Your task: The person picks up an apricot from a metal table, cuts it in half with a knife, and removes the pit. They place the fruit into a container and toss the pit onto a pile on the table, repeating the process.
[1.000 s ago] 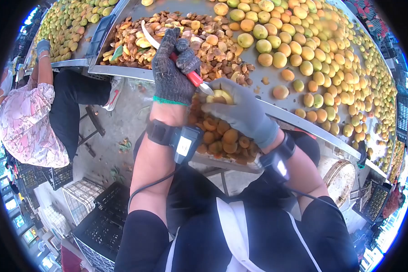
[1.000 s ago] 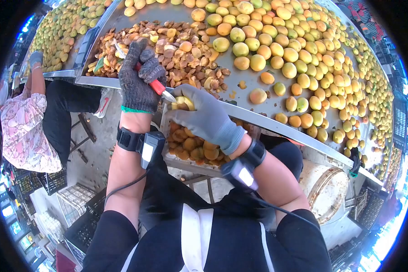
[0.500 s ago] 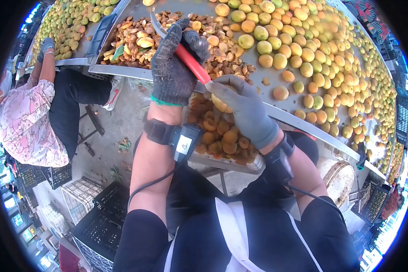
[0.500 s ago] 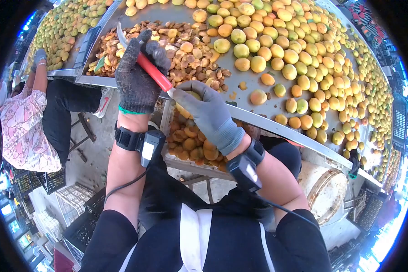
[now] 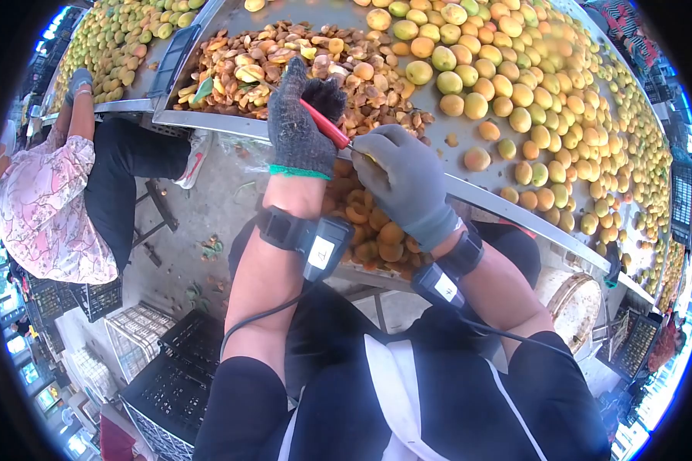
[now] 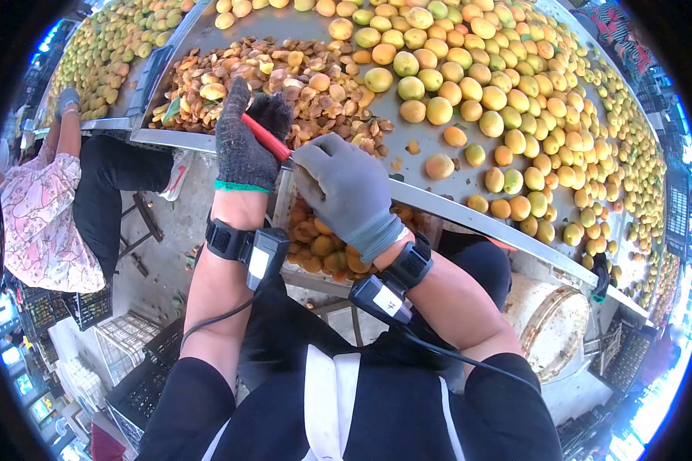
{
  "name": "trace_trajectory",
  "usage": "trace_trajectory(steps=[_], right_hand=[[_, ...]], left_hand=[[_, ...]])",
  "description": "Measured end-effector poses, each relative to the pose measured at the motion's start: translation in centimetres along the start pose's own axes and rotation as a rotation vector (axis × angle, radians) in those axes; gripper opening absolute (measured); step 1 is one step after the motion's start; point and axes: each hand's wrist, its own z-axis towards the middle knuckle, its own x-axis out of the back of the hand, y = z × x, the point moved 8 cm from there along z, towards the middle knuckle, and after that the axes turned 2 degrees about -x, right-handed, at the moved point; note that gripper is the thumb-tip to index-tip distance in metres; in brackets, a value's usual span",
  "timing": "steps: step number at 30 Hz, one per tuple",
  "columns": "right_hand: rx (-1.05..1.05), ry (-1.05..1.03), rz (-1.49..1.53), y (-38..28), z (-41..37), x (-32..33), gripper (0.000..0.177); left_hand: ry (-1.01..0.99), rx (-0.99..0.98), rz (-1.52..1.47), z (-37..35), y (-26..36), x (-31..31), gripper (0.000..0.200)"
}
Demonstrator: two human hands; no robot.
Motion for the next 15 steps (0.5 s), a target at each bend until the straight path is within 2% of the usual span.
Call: trace_trajectory(steps=[5,7,8,10,11,13,14,15], right_hand=[[0.064,-0.017,-0.125,-0.3,0.3,-0.6,0.012],[-0.145,-0.036,0.451,1.2,0.2,-1.5,0.019],[-0.142,-0.038,0.453,1.1,0.1,-1.2,0.019],[-0.605,-0.248,0.849,1.9,-1.2,-2.2,0.030],[-0.605,-0.249,0.849,1.8,-1.2,-1.9,0.030],[-0.658,-0.352,0.866,1.7,-1.7,-2.4,0.039],[-0.657,-0.352,0.866,1.9,-1.7,-2.5,0.039],[-0.697,-0.346,0.995,2.1,-1.9,-2.9,0.039]], left_hand=[[0.057,-0.030,0.020,0.0,0.6,0.6,0.020],[-0.244,0.093,-0.202,0.1,0.5,-0.8,0.015],[-0.242,0.088,-0.202,0.4,0.5,-0.6,0.015],[-0.183,-0.061,-0.170,-0.6,2.7,-1.9,0.015],[-0.182,-0.062,-0.171,-0.8,3.1,-2.0,0.015],[-0.405,-0.097,-0.191,-1.7,4.1,-3.5,0.020],[-0.431,-0.126,-0.164,-1.9,4.4,-3.7,0.024],[-0.434,-0.128,-0.163,-2.0,4.4,-3.7,0.024]])
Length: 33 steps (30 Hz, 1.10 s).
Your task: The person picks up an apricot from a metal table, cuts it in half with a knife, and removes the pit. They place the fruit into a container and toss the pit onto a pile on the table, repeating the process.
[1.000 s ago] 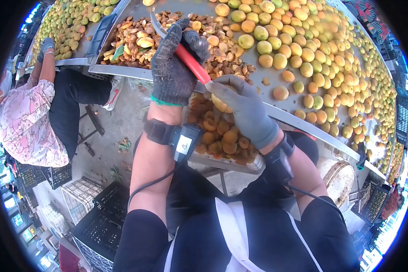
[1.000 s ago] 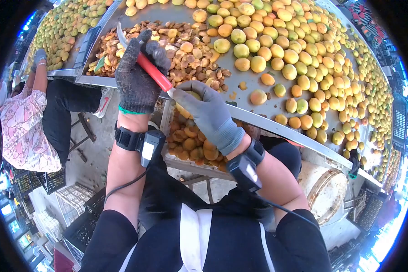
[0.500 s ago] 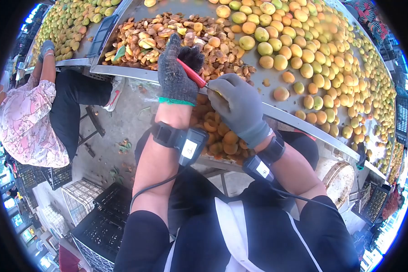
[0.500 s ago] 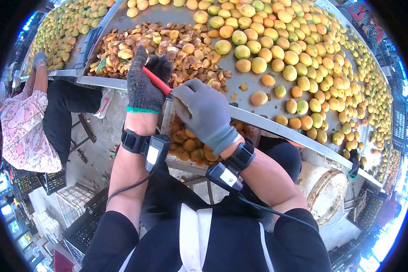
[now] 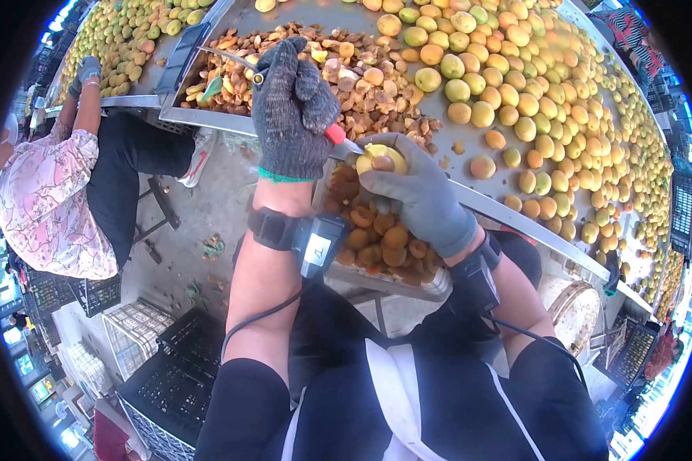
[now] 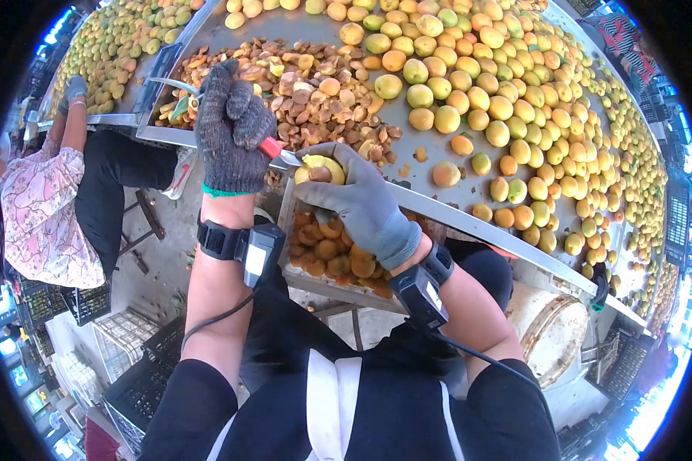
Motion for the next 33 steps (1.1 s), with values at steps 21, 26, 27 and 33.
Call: trace_trajectory(steps=[21,26,27,33], right_hand=[[-0.123,-0.085,0.209,0.8,-0.9,-0.6,0.030],[-0.100,-0.036,0.176,1.0,-0.5,-0.3,0.033],[-0.101,-0.035,0.175,1.0,-0.5,-0.3,0.033],[-0.075,-0.006,0.145,0.8,-0.9,-0.5,0.032]], left_hand=[[-0.055,-0.198,0.210,-1.7,0.7,-4.7,0.029],[-0.166,-0.069,0.209,-0.8,0.1,-2.6,0.030],[-0.182,-0.077,0.207,-0.9,0.0,-2.8,0.029],[-0.234,-0.041,0.134,-0.8,0.0,-3.0,0.032]])
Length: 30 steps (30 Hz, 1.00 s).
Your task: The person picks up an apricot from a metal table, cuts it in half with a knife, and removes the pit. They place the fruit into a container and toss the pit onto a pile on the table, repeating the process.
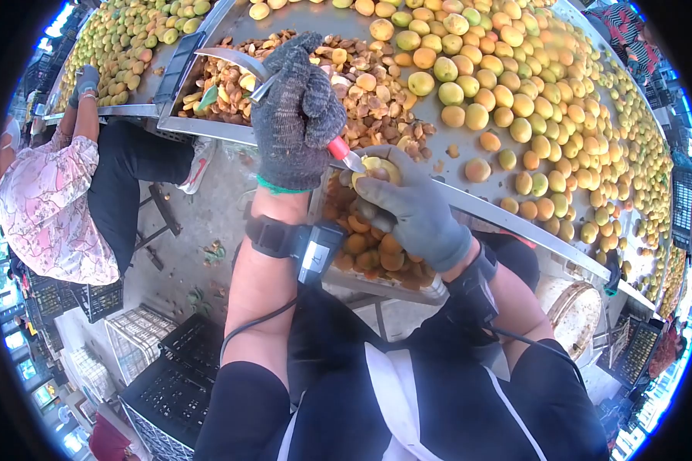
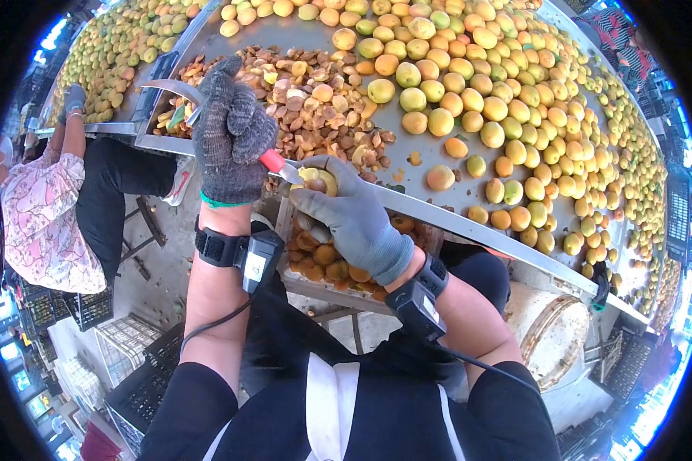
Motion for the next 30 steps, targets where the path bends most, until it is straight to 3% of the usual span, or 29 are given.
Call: trace_trajectory(steps=[4,6,12,15,17,18,20,21,24,27,30], right_hand=[[0.019,-0.070,0.141,-0.4,-0.4,-0.6,0.033],[0.017,-0.079,0.171,-0.5,-0.6,-0.7,0.032],[0.212,-0.026,0.103,-1.9,-1.1,-1.0,0.030],[0.286,-0.059,0.047,-2.4,-1.3,-1.1,0.033],[0.481,0.014,-0.281,-3.3,-1.7,-1.1,0.036],[0.482,0.013,-0.281,-3.0,-1.1,-1.1,0.036],[1.000,0.048,-0.558,-4.9,-2.6,-2.4,0.037],[1.001,0.047,-0.556,-4.9,-2.8,-2.7,0.037],[0.377,-0.076,-0.003,-2.5,-0.5,-1.8,0.030],[0.229,-0.049,0.086,-2.3,0.4,-0.9,0.025],[0.208,0.059,0.063,-2.4,1.1,0.7,0.033]], left_hand=[[-0.087,0.034,-0.086,-0.2,-0.4,-0.8,0.029],[-0.178,0.063,-0.214,-0.1,-0.8,-1.2,0.036],[-0.294,0.038,-0.495,0.5,-1.2,-1.7,0.039],[-0.214,0.082,-0.541,0.3,-1.4,-1.1,0.036],[-0.160,0.088,-0.607,0.0,-1.6,-1.0,0.036],[-0.104,0.093,-0.669,-0.1,-1.8,-0.7,0.036],[-0.035,0.116,-0.711,-0.5,-2.8,-0.3,0.036],[0.031,0.140,-0.753,-0.7,-3.5,0.4,0.037],[0.032,0.126,-0.656,0.0,-3.4,1.2,0.033],[0.086,0.072,-0.464,0.4,-2.8,1.5,0.027],[0.134,-0.028,-0.369,1.3,-1.2,3.3,0.025]])
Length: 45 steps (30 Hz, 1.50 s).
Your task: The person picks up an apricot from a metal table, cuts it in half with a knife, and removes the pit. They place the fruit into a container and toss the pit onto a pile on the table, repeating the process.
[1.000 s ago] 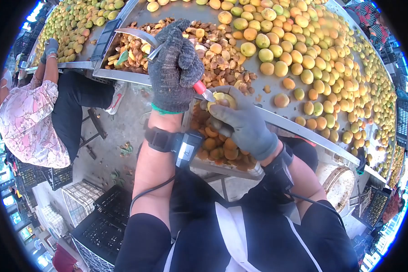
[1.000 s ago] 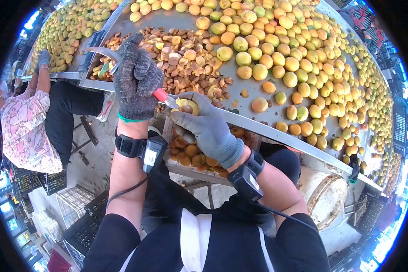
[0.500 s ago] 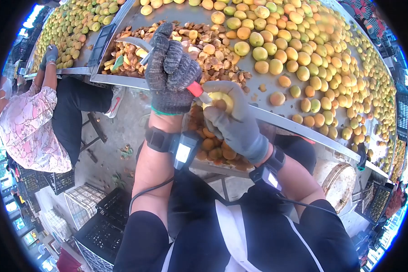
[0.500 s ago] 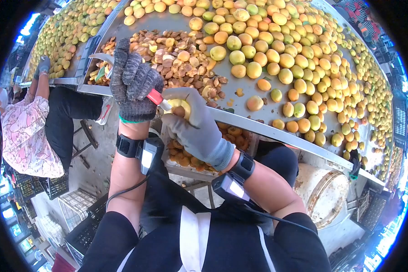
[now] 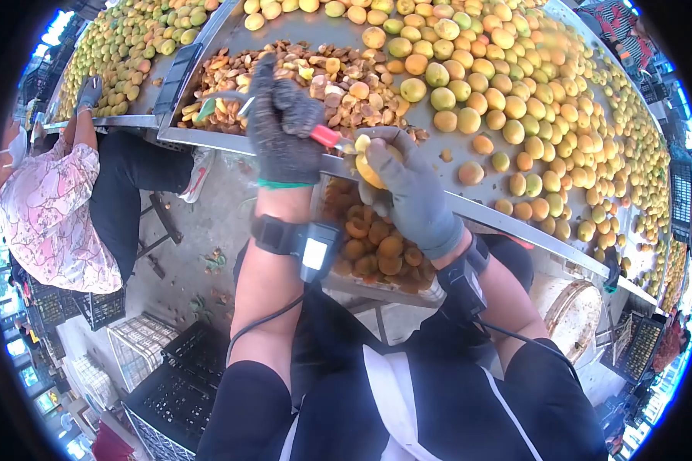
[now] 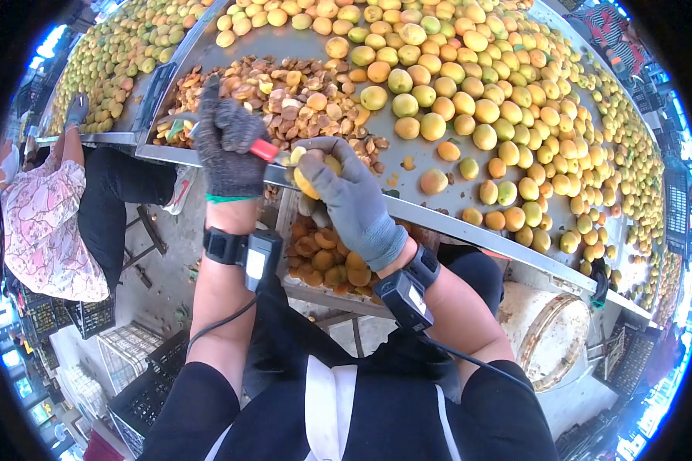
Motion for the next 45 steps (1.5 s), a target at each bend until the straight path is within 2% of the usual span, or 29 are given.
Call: trace_trajectory(steps=[1,2,3,5,6,9,10,11,12,14,16,19,20,21,24,25,27,28,30,31,33,35,37,39,41,42,44,45], right_hand=[[-0.020,0.046,-0.034,0.0,0.4,1.0,0.037],[-0.099,0.084,-0.059,0.1,0.7,1.9,0.038],[-0.093,0.094,-0.057,-0.2,1.1,2.3,0.038],[-0.285,0.226,0.221,1.2,1.4,3.7,0.035],[-0.262,0.200,0.380,1.4,1.8,3.6,0.038],[-0.183,0.209,0.449,1.0,2.6,3.6,0.039],[-0.170,0.213,0.450,1.3,2.9,4.2,0.039],[-0.146,0.177,0.292,1.6,3.3,4.9,0.039],[-0.119,0.147,0.132,1.4,3.4,5.3,0.039],[-0.133,0.200,0.135,-0.1,2.8,4.7,0.039],[-0.219,0.235,0.230,0.0,2.2,4.7,0.035],[-0.191,0.214,0.379,0.9,2.7,4.2,0.031],[-0.179,0.138,0.368,0.9,2.6,3.9,0.028],[-0.170,0.150,0.372,0.5,2.1,4.0,0.028],[-0.329,-0.271,-0.265,0.1,-0.3,1.2,0.029],[-0.326,-0.257,-0.262,1.3,-0.5,2.0,0.029],[0.205,-0.496,-0.785,1.2,-1.7,0.2,0.031],[0.202,-0.485,-0.784,1.5,-2.1,0.2,0.031],[0.048,-0.509,-1.353,3.6,-3.0,0.8,0.032],[0.042,-0.504,-1.348,3.6,-3.2,1.0,0.032],[0.060,-0.632,-1.114,3.1,-3.8,0.9,0.031],[0.242,-0.591,-0.876,-2.7,-4.1,1.2,0.031],[0.259,-0.180,-1.135,-4.9,-0.9,5.7,0.032],[0.175,0.367,-1.150,-9.1,0.1,11.3,0.035],[0.285,0.621,-1.514,-10.1,1.3,15.1,0.045],[0.289,0.621,-1.514,-9.7,1.4,15.3,0.045],[0.035,0.562,-1.664,-7.4,2.4,16.6,0.053],[0.036,0.556,-1.665,-7.0,2.6,16.6,0.053]], left_hand=[[-0.064,-0.027,-0.001,0.7,1.0,-0.1,0.025],[-0.046,-0.040,-0.018,0.9,1.7,0.5,0.026],[-0.029,-0.052,-0.034,0.8,2.3,0.5,0.028],[-0.011,-0.075,-0.020,0.5,3.1,0.5,0.033],[-0.006,-0.078,0.001,0.4,3.2,0.6,0.033],[-0.009,-0.068,0.012,0.1,3.0,0.7,0.033],[-0.011,-0.058,0.003,0.1,2.9,0.7,0.033],[-0.122,0.015,-0.005,0.0,2.3,-0.3,0.033],[-0.091,0.010,-0.020,0.0,2.4,0.3,0.033],[-0.028,-0.026,-0.009,-0.1,2.2,0.7,0.034],[0.027,-0.024,0.004,-0.7,1.8,0.3,0.034],[0.091,-0.020,0.027,-0.6,2.0,0.7,0.034],[0.104,-0.014,0.020,-0.7,2.1,0.8,0.034],[0.120,-0.004,0.014,-0.7,2.3,0.8,0.035],[0.065,-0.024,-0.011,-0.4,2.8,1.9,0.039],[0.050,-0.035,0.002,-0.3,2.8,1.9,0.040],[0.048,-0.011,0.017,-0.6,2.5,1.8,0.040],[0.049,-0.001,0.035,-0.7,2.2,1.7,0.040],[0.063,0.026,0.052,-1.2,1.4,1.5,0.040],[0.075,0.039,0.070,-1.4,1.1,1.4,0.041],[0.087,0.070,0.095,-1.8,0.3,1.1,0.041],[0.093,0.141,0.184,-2.1,-0.7,0.9,0.042],[0.121,0.165,0.264,-2.5,-1.5,0.6,0.040],[0.152,0.292,0.376,-3.4,-3.3,0.5,0.035],[0.154,0.334,0.427,-4.0,-4.5,-0.1,0.030],[0.146,0.394,0.480,-4.3,-5.3,0.2,0.029],[0.098,0.487,0.560,-4.9,-6.4,0.2,0.026],[0.102,0.483,0.560,-5.1,-6.6,-0.1,0.026]])
